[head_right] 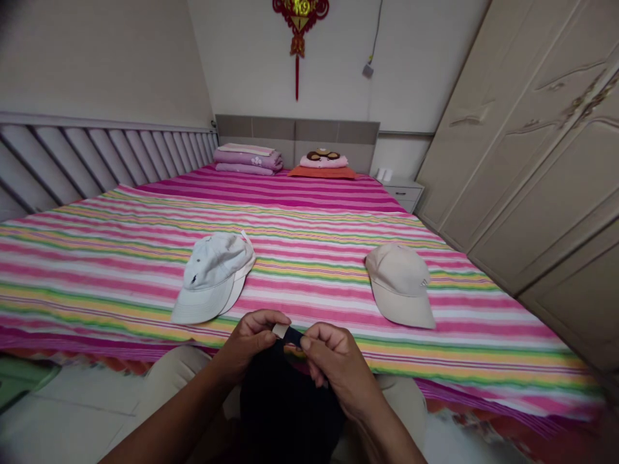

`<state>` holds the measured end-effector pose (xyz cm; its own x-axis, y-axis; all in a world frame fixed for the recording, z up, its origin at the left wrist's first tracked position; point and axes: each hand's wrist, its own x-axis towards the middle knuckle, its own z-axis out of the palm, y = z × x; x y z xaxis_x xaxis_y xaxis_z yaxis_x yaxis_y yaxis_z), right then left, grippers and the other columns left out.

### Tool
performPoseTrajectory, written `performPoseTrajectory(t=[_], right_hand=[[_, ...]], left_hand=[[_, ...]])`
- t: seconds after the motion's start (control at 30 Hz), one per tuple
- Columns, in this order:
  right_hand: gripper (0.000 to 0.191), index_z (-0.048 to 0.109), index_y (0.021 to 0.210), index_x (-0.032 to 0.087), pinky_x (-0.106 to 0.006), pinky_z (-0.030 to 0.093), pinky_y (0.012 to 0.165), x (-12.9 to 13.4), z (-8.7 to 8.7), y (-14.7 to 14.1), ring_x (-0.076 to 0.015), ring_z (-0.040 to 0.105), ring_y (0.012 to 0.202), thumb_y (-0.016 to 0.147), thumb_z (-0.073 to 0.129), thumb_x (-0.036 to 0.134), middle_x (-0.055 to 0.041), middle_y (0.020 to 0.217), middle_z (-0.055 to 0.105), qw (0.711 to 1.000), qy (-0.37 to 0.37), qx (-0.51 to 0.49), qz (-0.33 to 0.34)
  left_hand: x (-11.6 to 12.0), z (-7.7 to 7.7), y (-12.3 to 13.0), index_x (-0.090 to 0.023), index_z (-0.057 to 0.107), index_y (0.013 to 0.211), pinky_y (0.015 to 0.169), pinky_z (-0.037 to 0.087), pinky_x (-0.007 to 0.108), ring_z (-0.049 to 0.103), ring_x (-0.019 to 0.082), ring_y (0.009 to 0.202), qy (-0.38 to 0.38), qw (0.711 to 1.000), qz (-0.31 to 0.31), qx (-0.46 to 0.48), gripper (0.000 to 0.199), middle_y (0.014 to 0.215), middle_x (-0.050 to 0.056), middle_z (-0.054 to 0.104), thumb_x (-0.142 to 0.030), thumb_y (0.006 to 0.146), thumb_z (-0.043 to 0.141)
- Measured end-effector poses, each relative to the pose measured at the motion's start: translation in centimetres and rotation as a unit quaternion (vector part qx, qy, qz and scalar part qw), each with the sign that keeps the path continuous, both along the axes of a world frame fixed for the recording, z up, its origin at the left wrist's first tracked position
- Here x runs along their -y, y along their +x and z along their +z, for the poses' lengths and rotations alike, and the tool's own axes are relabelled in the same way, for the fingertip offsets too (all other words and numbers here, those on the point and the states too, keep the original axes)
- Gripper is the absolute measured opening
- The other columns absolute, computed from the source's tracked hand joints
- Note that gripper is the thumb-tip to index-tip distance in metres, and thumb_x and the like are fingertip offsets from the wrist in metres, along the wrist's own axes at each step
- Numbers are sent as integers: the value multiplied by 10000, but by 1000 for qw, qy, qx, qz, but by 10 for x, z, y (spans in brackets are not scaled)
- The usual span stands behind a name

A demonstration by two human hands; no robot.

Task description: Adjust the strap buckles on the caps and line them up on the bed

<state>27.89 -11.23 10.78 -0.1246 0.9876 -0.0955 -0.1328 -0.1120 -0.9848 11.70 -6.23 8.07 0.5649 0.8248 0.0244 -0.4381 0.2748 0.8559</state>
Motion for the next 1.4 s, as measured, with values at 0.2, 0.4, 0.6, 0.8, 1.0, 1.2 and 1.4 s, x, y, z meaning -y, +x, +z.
performPoseTrajectory(t=[0.2, 0.4, 0.6, 0.8, 1.0, 1.2, 1.4], right_hand=[[294, 518, 614, 150, -195, 179, 389, -1, 2, -1, -40, 284, 335, 683, 612, 421, 71, 371, 421, 1000, -8, 7, 7], [265, 517, 592, 151, -203, 164, 396, -3, -2, -3, -43, 279, 333, 692, 610, 378, 69, 364, 425, 1000, -18, -19, 15], [224, 530, 618, 147, -218, 132, 412, -2, -5, -2, -46, 258, 346, 697, 613, 341, 69, 351, 422, 997, -24, -78, 13], [216, 533, 631, 144, -223, 126, 407, -2, -6, -2, -46, 235, 354, 687, 631, 329, 81, 356, 379, 992, -26, -119, 18], [230, 521, 632, 150, -209, 131, 397, -2, -7, -6, -31, 195, 345, 677, 649, 336, 102, 360, 331, 985, -47, -166, 16], [235, 513, 615, 152, -197, 147, 393, -1, -6, -11, -28, 189, 349, 656, 664, 327, 101, 362, 327, 982, -53, -181, 3], [268, 485, 595, 155, -198, 129, 389, -1, -5, -14, -31, 202, 358, 674, 646, 354, 94, 371, 331, 986, -45, -160, 9]], left_hand=[[2, 4, 0, -186, 682, 864, 543, 348, 179, 488, 65, 566, 52, 998, 9, -30, 253, 681, -4, 569, -268, 625, 697], [2, 5, 2, -220, 688, 910, 606, 348, 190, 467, 82, 652, 98, 994, 29, -50, 279, 738, 2, 525, -309, 646, 678], [2, 0, 3, -225, 674, 963, 598, 345, 208, 456, 98, 656, 98, 993, 30, -56, 327, 749, 15, 524, -346, 660, 657], [3, 2, 5, -224, 683, 941, 625, 358, 218, 467, 107, 675, 96, 993, 39, -51, 321, 748, 20, 547, -343, 644, 669], [5, 2, 7, -204, 686, 924, 624, 356, 217, 483, 104, 665, 74, 996, 47, -28, 340, 743, 15, 570, -319, 605, 704], [7, 6, 11, -171, 649, 848, 572, 353, 204, 483, 82, 562, 48, 996, 69, 2, 313, 624, -11, 580, -239, 557, 740], [9, 5, 13, -161, 606, 772, 545, 347, 192, 473, 72, 536, 33, 997, 67, 6, 260, 601, -23, 569, -250, 564, 734]])
